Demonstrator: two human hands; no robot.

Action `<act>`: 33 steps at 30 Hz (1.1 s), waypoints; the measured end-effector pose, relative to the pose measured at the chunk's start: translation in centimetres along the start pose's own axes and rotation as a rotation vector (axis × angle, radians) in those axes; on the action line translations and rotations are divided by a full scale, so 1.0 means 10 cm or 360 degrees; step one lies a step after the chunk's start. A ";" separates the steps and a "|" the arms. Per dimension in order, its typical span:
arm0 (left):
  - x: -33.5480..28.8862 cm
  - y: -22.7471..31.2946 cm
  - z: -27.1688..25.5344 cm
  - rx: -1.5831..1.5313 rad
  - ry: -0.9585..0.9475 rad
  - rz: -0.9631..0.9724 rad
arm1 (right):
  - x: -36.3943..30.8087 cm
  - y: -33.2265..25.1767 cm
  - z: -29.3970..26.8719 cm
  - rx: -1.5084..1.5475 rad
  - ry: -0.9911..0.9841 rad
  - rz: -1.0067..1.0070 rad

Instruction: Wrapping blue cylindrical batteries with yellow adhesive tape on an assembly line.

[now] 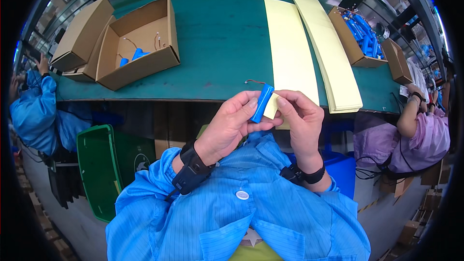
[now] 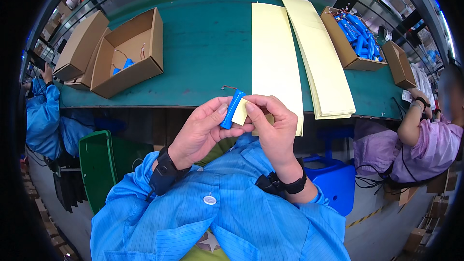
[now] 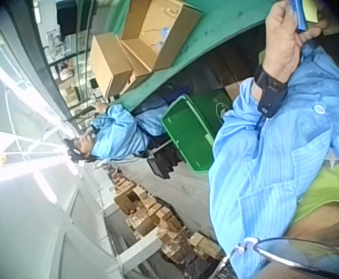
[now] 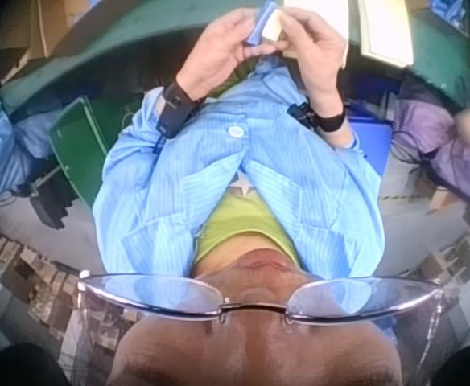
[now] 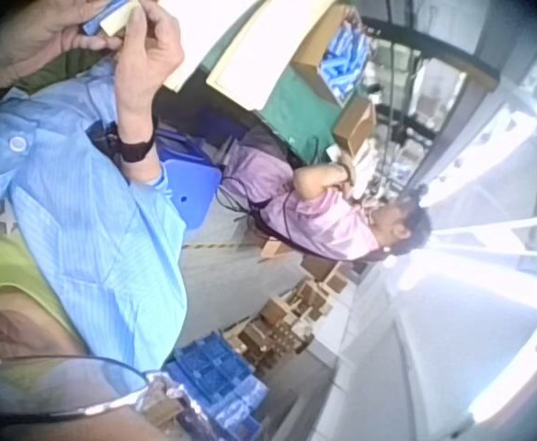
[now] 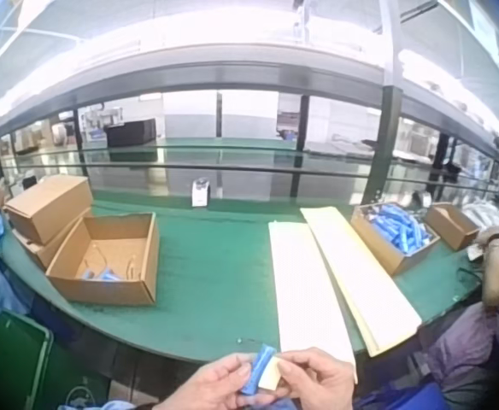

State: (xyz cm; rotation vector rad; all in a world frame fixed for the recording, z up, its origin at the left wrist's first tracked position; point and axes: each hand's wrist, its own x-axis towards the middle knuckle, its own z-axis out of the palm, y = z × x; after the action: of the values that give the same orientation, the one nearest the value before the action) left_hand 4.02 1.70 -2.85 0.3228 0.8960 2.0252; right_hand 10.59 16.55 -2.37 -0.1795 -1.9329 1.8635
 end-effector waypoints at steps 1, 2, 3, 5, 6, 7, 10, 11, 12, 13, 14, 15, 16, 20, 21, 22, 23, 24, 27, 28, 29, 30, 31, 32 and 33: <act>0.00 -0.01 0.00 -0.0019 0.0015 0.0012 | 0.00 0.00 0.00 -0.0008 0.0008 0.0004; 0.01 -0.02 -0.01 -0.0020 0.0014 0.0012 | 0.00 0.00 0.00 -0.0017 0.0017 0.0007; 0.02 -0.04 -0.03 -0.0077 0.0011 0.0014 | -0.01 -0.01 0.01 -0.0019 0.0017 0.0008; 0.02 -0.05 -0.03 -0.0136 0.0008 0.0017 | -0.01 -0.06 0.02 0.0013 0.0020 0.0054; 0.02 -0.05 -0.02 -0.0083 0.0027 0.0015 | -0.02 -0.08 0.02 0.0013 0.0019 0.0055; 0.01 -0.04 -0.02 -0.0031 0.0046 0.0013 | -0.02 -0.09 0.02 0.0023 0.0040 0.0016; 0.01 -0.03 -0.02 -0.0051 0.0008 0.0016 | -0.01 -0.02 0.00 0.0025 0.0038 -0.0042; 0.01 -0.03 -0.02 -0.0052 0.0009 0.0017 | -0.01 0.01 -0.01 0.0017 0.0016 -0.0061; 0.00 -0.04 -0.03 -0.0070 0.0001 0.0014 | -0.01 0.01 0.00 0.0016 0.0013 -0.0061; 0.00 -0.05 -0.03 -0.0087 -0.0007 0.0012 | -0.01 0.01 0.00 -0.0003 0.0019 -0.0043; 0.00 -0.05 -0.03 -0.0089 -0.0006 0.0013 | -0.02 0.00 0.01 -0.0021 0.0025 -0.0025; 0.00 -0.05 -0.03 -0.0101 -0.0018 0.0033 | -0.02 0.00 0.01 -0.0023 0.0024 -0.0024; 0.00 -0.05 -0.02 -0.0113 -0.0031 0.0052 | -0.02 -0.01 0.01 -0.0018 0.0027 0.0003; -0.02 -0.04 0.01 -0.0126 0.0000 0.0052 | -0.03 -0.05 0.04 0.0010 0.0054 0.0077; -0.02 -0.05 0.00 -0.0104 -0.0006 0.0063 | -0.04 -0.05 0.05 0.0008 0.0055 0.0076; -0.01 -0.06 0.00 -0.0082 -0.0013 0.0074 | -0.04 -0.03 0.05 -0.0019 0.0070 0.0060; -0.01 -0.06 0.00 -0.0082 -0.0015 0.0074 | -0.05 -0.02 0.05 -0.0047 0.0086 0.0045; -0.02 -0.06 0.01 -0.0071 -0.0004 0.0075 | -0.05 -0.02 0.06 -0.0048 0.0087 0.0042; -0.01 -0.07 0.02 -0.0059 0.0011 0.0075 | -0.06 -0.01 0.09 -0.0187 0.0132 -0.0125; -0.01 -0.07 0.01 -0.0061 0.0018 0.0073 | -0.06 0.00 0.09 -0.0244 0.0141 -0.0189; -0.01 -0.07 0.01 -0.0062 0.0013 0.0074 | -0.05 0.00 0.10 -0.0303 0.0151 -0.0253; -0.01 -0.07 0.01 -0.0044 0.0025 0.0082 | -0.06 -0.01 0.11 -0.0304 0.0155 -0.0259; -0.01 -0.07 0.02 -0.0026 0.0036 0.0091 | -0.06 -0.01 0.12 -0.0390 0.0181 -0.0308; -0.01 -0.08 0.02 -0.0024 0.0029 0.0092 | -0.06 -0.02 0.13 -0.0476 0.0208 -0.0358; -0.01 -0.08 0.03 0.0009 0.0052 0.0083 | -0.06 0.01 0.12 -0.0478 0.0213 -0.0365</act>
State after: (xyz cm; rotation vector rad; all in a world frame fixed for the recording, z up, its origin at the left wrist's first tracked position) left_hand 4.73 2.02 -3.24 0.3203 0.9219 2.0816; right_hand 10.58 15.20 -2.53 -0.1623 -2.0360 1.3777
